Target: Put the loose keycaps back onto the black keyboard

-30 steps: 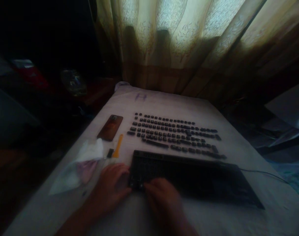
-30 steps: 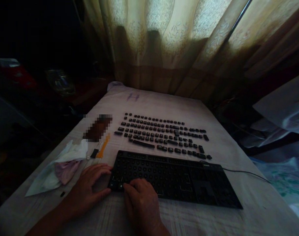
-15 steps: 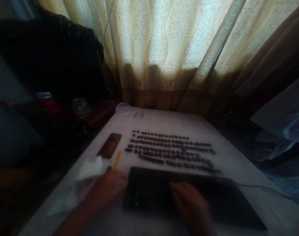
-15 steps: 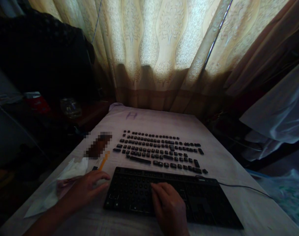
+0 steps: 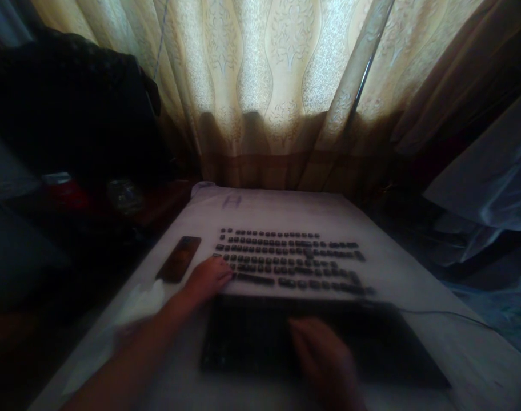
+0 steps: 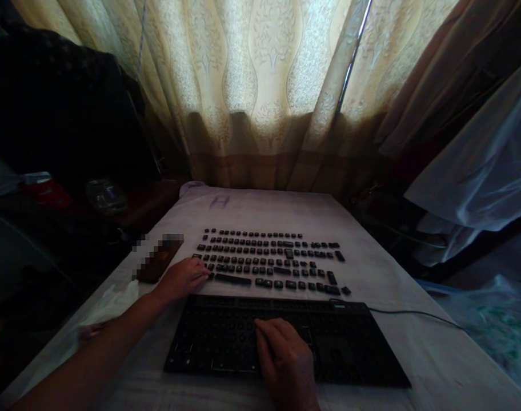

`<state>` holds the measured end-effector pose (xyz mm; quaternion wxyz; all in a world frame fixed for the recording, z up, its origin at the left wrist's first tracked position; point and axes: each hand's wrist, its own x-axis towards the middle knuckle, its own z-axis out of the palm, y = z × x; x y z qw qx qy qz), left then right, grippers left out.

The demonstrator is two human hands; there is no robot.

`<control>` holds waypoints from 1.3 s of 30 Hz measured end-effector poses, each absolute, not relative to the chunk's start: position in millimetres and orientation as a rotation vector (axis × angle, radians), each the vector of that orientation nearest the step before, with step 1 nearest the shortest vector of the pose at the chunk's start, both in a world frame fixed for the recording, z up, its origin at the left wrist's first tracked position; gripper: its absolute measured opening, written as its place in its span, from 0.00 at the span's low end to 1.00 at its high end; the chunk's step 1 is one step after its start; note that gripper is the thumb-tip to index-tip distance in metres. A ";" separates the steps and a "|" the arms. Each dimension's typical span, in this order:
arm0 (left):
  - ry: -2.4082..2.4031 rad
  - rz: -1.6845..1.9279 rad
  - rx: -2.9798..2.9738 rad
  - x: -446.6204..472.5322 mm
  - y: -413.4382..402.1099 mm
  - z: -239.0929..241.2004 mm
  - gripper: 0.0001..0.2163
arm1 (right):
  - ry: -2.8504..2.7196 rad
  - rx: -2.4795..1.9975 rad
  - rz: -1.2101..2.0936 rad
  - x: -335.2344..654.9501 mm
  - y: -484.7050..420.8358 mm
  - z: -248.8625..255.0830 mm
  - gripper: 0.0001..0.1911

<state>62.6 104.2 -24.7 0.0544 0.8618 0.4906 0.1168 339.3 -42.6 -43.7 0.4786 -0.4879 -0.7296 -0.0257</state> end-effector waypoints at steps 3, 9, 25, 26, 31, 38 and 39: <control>1.509 0.338 2.624 62.4 103.4 -24.6 0.06 | -1.786 -1.175 -0.046 337.3 -42.7 -40.8 0.12; 1.551 0.260 2.605 69.0 107.4 -21.5 0.07 | -1.785 -1.144 -0.069 335.1 -42.5 -37.3 0.12; 1.532 0.429 2.399 69.7 67.1 -4.9 0.08 | -1.786 -1.197 0.055 334.4 -45.2 -43.9 0.12; 1.494 0.457 2.381 69.8 56.4 -4.9 0.09 | -1.797 -1.201 0.069 333.4 -46.0 -44.4 0.12; 1.321 0.540 2.313 72.2 0.5 -10.4 0.09 | -1.869 -1.205 0.126 326.5 -49.8 -46.7 0.12; 1.230 0.697 2.362 77.0 -38.8 -21.7 0.09 | -1.924 -1.183 0.184 315.0 -53.8 -50.8 0.13; 1.253 0.697 2.367 78.2 -41.0 -23.5 0.09 | -1.937 -1.179 0.196 314.0 -54.3 -51.0 0.13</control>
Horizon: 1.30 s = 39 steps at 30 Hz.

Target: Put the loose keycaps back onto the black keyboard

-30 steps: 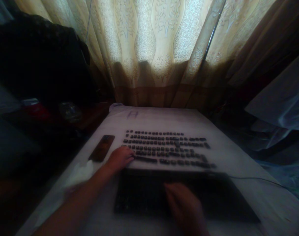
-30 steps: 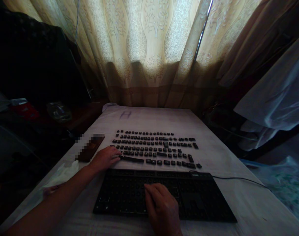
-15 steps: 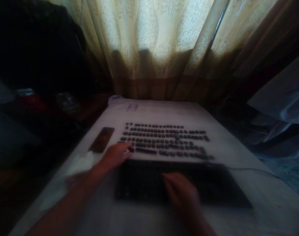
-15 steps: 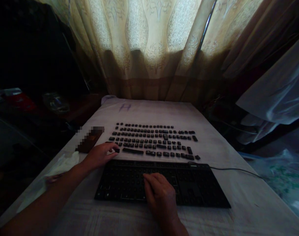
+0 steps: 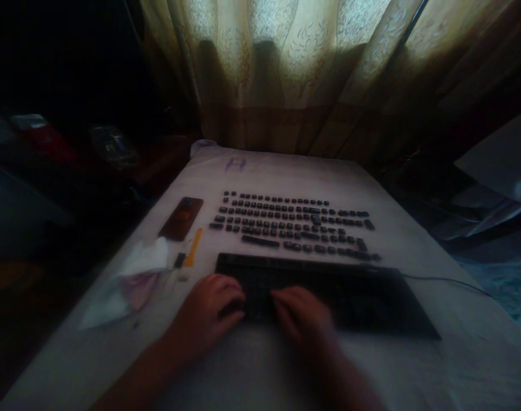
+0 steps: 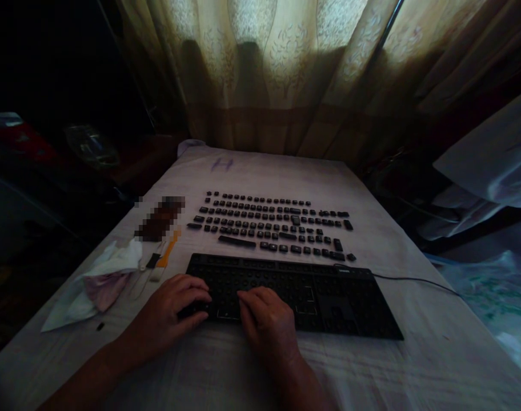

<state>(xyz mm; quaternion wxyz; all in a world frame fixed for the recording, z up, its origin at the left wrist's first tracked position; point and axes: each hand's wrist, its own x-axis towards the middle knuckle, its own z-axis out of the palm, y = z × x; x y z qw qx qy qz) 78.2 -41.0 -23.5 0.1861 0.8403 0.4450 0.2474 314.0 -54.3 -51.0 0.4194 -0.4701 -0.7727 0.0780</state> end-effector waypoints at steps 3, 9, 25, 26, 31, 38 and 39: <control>1.325 0.666 2.356 81.6 -45.6 -28.5 0.10 | -1.958 -1.184 0.205 312.6 -55.5 -49.5 0.13; 1.426 0.680 2.355 82.5 -49.3 -33.6 0.09 | -1.992 -1.153 0.215 311.0 -57.8 -43.8 0.13; 1.438 0.688 2.340 73.9 -52.8 -48.5 0.07 | -2.271 -1.133 0.192 286.1 -70.4 -49.1 0.14; 1.438 0.699 2.347 72.6 -53.6 -49.4 0.07 | -2.270 -1.137 0.187 285.9 -70.7 -49.3 0.14; 1.468 0.734 2.369 70.3 -55.4 -50.3 0.10 | -2.258 -1.106 0.162 286.1 -69.9 -49.9 0.16; 1.453 0.762 2.383 72.9 -56.3 -47.9 0.06 | -2.295 -1.042 0.180 288.5 -67.8 -50.4 0.16; 1.456 0.761 2.377 72.8 -56.7 -48.2 0.06 | -2.296 -1.033 0.191 288.1 -68.1 -50.6 0.16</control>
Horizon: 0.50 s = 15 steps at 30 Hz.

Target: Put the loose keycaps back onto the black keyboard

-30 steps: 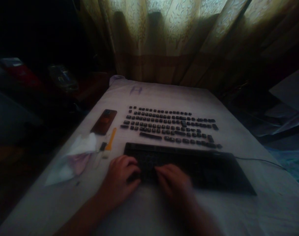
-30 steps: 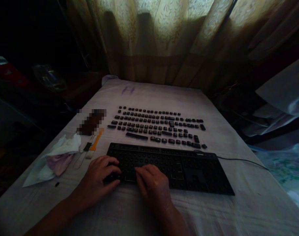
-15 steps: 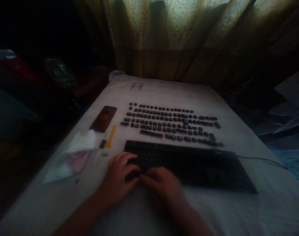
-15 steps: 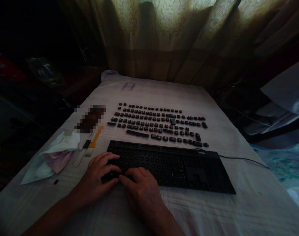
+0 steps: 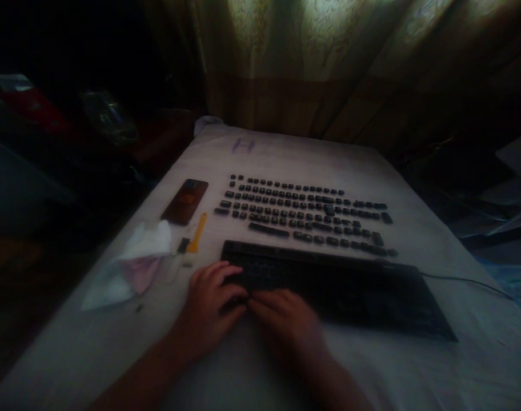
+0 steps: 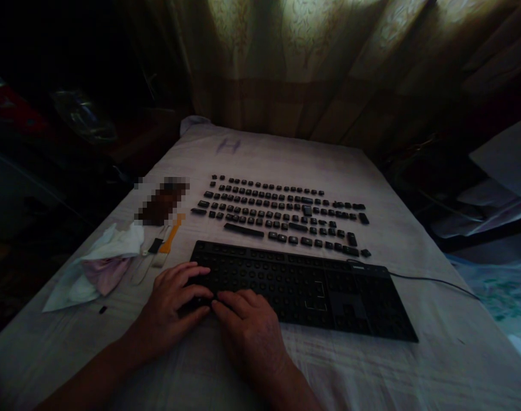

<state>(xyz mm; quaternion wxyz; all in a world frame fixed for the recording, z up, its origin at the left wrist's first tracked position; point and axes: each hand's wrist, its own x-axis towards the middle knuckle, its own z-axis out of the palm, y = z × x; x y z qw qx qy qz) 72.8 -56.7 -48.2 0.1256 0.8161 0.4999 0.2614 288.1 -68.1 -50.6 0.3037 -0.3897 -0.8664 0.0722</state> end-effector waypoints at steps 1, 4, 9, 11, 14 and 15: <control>1.461 0.756 2.372 72.7 -57.1 -48.6 0.05 | -2.294 -1.028 0.196 287.6 -68.5 -50.8 0.16; 1.470 0.758 2.378 72.8 -58.3 -49.8 0.04 | -2.284 -1.051 0.191 285.1 -69.9 -51.3 0.15; 1.498 0.791 2.388 74.5 -59.3 -48.9 0.06 | -2.279 -1.066 0.162 283.2 -69.4 -53.8 0.14; 1.500 0.788 2.389 74.7 -59.2 -48.0 0.06 | -2.278 -1.063 0.140 283.4 -68.2 -55.1 0.14; 1.492 0.806 2.396 74.3 -58.8 -47.9 0.05 | -2.258 -1.061 0.110 282.8 -66.7 -56.3 0.14; 1.489 0.819 2.397 74.0 -58.6 -48.3 0.05 | -2.244 -1.060 0.102 282.2 -66.4 -56.5 0.14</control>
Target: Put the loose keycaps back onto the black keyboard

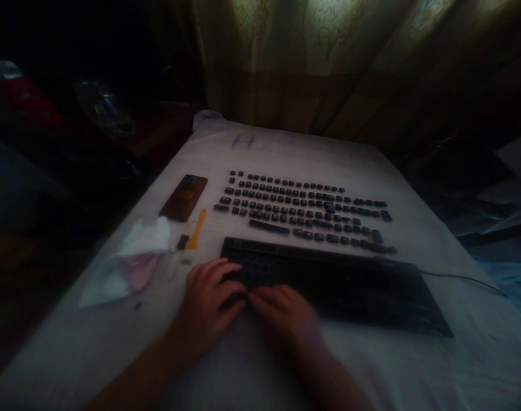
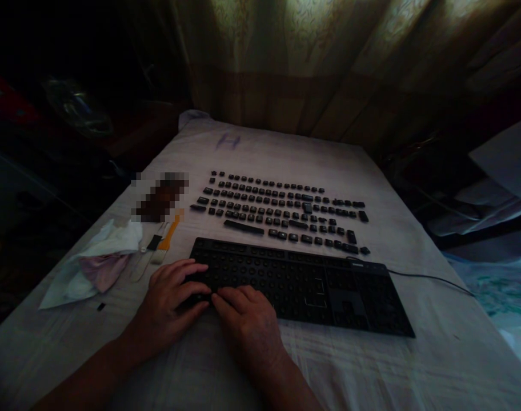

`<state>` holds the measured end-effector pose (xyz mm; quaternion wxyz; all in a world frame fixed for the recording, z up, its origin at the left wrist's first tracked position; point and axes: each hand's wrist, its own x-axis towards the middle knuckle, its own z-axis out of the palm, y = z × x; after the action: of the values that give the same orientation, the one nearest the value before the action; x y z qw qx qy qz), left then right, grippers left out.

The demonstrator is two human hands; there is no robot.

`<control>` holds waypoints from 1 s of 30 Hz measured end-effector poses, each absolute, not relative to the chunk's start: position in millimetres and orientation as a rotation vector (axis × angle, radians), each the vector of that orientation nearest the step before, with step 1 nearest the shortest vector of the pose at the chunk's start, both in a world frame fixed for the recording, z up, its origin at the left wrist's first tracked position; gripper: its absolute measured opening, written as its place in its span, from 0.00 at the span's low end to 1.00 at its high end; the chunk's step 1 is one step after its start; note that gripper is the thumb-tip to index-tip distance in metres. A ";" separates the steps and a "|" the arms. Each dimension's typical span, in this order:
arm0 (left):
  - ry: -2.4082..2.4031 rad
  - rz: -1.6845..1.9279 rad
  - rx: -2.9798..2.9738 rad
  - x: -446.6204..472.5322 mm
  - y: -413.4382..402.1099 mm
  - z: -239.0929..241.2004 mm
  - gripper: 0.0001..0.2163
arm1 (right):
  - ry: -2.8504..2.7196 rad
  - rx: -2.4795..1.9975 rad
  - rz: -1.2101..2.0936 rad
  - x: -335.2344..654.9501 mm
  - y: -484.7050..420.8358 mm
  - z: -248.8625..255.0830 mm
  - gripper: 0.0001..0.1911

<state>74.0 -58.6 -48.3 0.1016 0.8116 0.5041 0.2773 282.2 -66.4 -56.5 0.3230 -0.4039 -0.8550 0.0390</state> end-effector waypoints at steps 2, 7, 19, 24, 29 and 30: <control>1.476 0.835 2.394 73.3 -58.1 -49.1 0.06 | -2.209 -1.054 0.095 280.6 -65.8 -56.3 0.13; 1.472 0.759 2.355 71.9 -57.0 -50.1 0.05 | -2.162 -1.035 0.124 277.3 -64.5 -53.3 0.11; 1.453 0.869 2.451 76.2 -59.7 -44.4 0.05 | -2.145 -1.023 0.086 273.9 -64.5 -52.3 0.13; 1.432 0.896 2.488 76.9 -59.3 -40.1 0.05 | -2.135 -1.010 0.072 272.1 -64.6 -50.5 0.13; 1.401 0.900 2.525 75.9 -59.3 -38.7 0.06 | -2.147 -1.017 0.066 271.1 -64.0 -50.1 0.12; 1.396 0.899 2.532 75.7 -59.4 -38.8 0.06 | -2.146 -1.018 0.059 271.0 -64.0 -50.4 0.13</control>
<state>75.7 -59.4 -38.8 0.0567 0.8349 0.4603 0.2964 271.0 -64.0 -50.4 0.3737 -0.3975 -0.8377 0.0229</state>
